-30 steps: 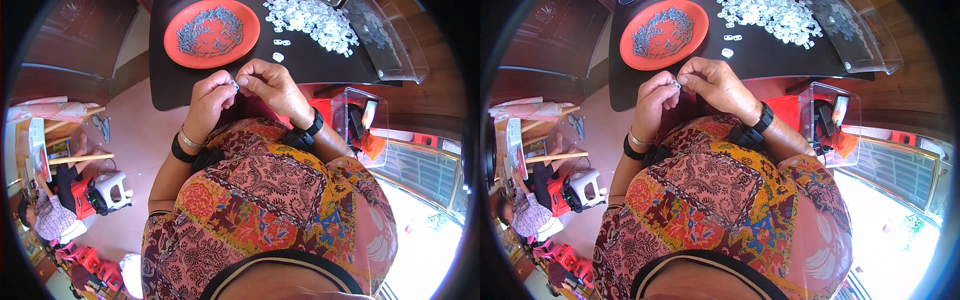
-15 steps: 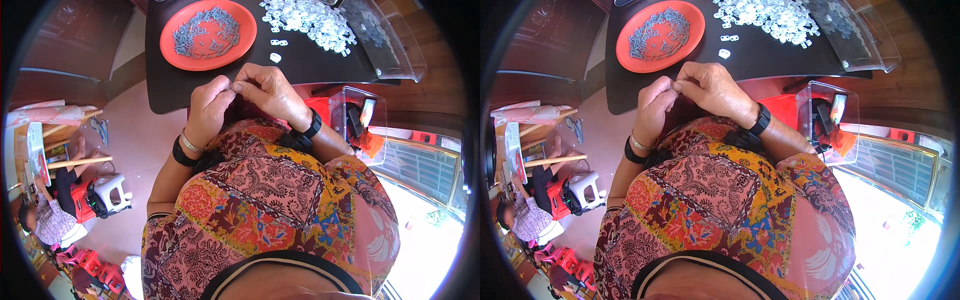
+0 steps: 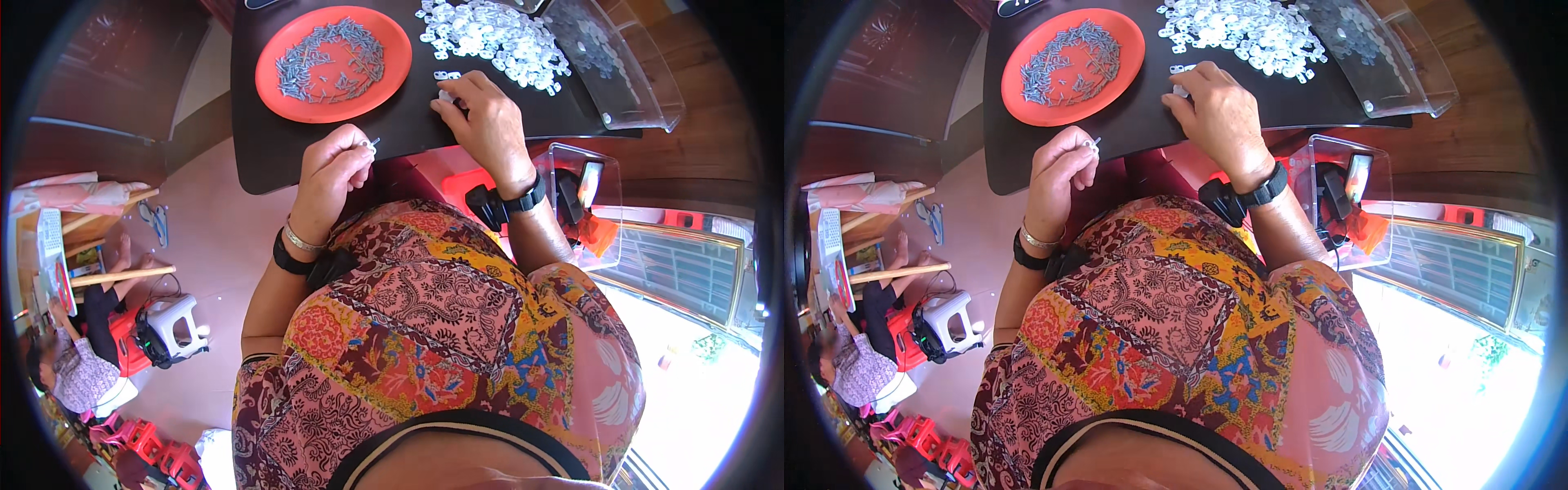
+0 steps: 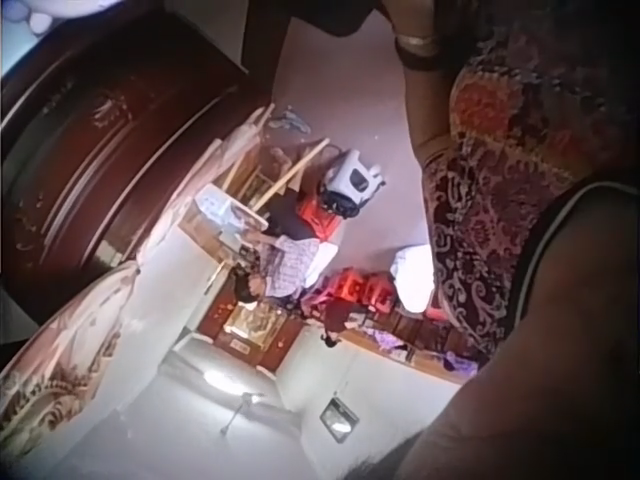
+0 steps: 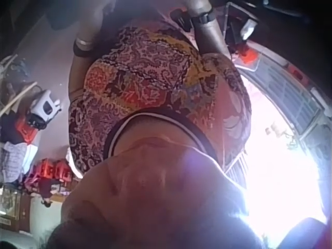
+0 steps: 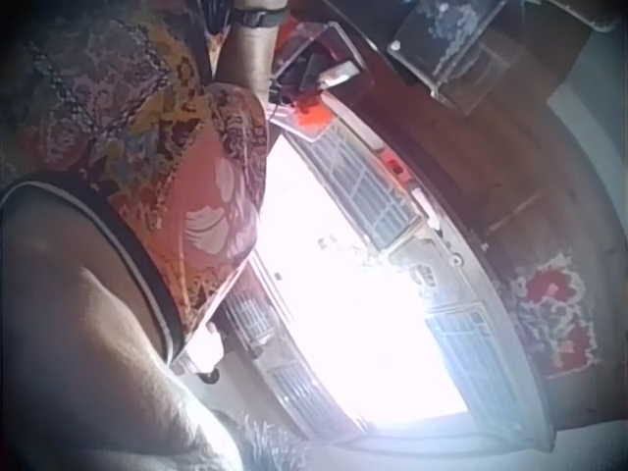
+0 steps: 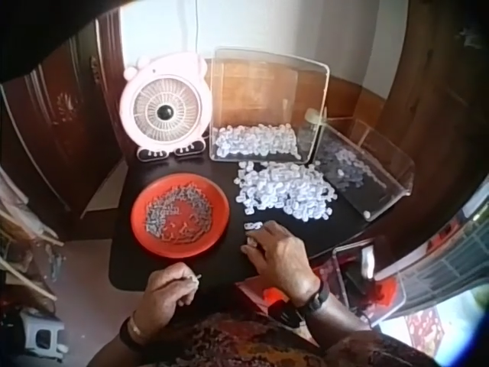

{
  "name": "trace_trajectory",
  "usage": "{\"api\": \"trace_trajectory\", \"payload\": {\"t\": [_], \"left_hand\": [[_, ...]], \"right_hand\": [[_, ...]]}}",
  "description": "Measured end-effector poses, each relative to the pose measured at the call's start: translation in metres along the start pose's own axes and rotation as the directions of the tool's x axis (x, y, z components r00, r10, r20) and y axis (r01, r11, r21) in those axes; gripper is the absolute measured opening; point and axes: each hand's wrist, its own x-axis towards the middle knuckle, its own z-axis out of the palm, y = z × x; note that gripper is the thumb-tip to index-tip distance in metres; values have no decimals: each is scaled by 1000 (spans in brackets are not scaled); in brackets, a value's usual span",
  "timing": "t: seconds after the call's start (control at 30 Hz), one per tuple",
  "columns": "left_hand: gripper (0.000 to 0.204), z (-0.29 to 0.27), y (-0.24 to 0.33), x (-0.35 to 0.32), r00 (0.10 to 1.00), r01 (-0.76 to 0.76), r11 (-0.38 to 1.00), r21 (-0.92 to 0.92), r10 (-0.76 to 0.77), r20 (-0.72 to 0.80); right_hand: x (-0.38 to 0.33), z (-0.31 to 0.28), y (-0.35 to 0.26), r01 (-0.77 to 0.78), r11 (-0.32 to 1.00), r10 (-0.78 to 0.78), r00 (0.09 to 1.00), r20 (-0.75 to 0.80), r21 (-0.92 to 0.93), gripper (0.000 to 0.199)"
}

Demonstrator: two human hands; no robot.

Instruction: Assembling small plastic components by inserting tiny metal springs into them.

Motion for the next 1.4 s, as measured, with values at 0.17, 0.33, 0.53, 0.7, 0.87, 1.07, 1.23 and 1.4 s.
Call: {"api": "trace_trajectory", "payload": {"t": [0.17, 0.33, 0.53, 0.7, 0.87, 1.07, 1.23, 1.4], "left_hand": [[14, 0, -2, 1, 1000, -10, 1000, -9, 11, 12], [14, 0, -2, 0, 1000, -1, 1000, 1, 1, 0], [14, -1, -2, -1, 1000, -16, 1000, -6, 16, 7], [14, 0, -1, -1, 1000, -11, 1000, 3, 11, 4], [14, 0, -3, 1, 1000, -10, 1000, 6, 10, 12], [14, 1, -2, 1, 1000, -13, 999, 37, 12, 9], [15, 0, -2, 1, 1000, -4, 999, 52, 3, 11], [16, 1, 2, 0, 1000, 13, 994, 105, -15, 22]], "right_hand": [[4, 8, 8, 92, 994, -93, 995, -26, -53, 17], [8, 2, 5, -98, 990, 91, 993, 73, 98, 15], [9, 5, 11, 48, 998, -45, 996, 71, -48, 15], [9, 6, 11, -44, 979, 30, 997, 73, 199, 15], [8, 3, 9, -132, 920, 94, 988, 119, 370, 16], [7, 4, 10, -64, 931, 26, 994, 109, 360, 16], [4, 3, 6, -295, 778, 163, 948, 274, 554, 15], [1, -3, -3, -558, 168, 143, 829, 540, 812, 18]]}}
